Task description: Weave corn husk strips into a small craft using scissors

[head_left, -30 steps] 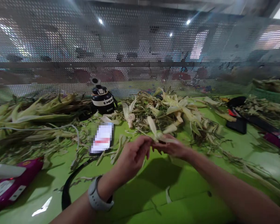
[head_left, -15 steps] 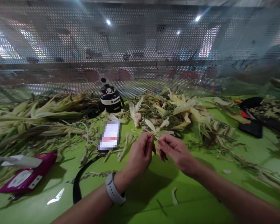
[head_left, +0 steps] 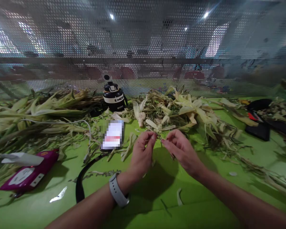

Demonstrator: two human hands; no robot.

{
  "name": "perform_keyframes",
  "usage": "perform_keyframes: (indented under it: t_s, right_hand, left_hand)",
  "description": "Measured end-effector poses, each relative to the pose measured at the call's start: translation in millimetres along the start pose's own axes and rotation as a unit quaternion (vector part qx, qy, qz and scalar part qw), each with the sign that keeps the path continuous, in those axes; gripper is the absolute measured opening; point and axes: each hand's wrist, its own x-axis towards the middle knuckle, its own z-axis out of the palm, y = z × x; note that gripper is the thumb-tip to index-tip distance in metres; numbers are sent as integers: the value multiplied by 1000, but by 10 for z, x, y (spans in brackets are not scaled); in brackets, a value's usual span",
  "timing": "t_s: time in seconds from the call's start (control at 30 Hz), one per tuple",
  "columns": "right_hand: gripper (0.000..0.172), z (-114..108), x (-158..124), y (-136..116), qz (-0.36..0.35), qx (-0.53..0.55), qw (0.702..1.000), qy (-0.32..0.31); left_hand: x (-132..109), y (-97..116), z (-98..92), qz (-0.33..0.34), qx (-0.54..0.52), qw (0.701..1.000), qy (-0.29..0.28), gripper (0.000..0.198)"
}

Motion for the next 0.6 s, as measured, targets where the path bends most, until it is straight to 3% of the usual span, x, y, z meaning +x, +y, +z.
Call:
perform_keyframes:
  t_s: [0.2, 0.4, 0.5, 0.6]
  right_hand:
    - [25, -16, 12, 93, -56, -210, 976, -11]
    - [29, -7, -35, 24, -159, -231, 959, -44]
    - [29, -22, -48, -7, -182, -254, 949, -37]
    - [29, -33, -47, -5, -183, -274, 944, -35]
  left_hand:
    - [1, 30, -14, 14, 32, 999, 13, 15]
    - [12, 31, -33, 47, 120, 992, 12, 14]
    - [28, 32, -40, 80, 178, 981, 8, 15]
    - [39, 29, -46, 74, 198, 977, -4, 17]
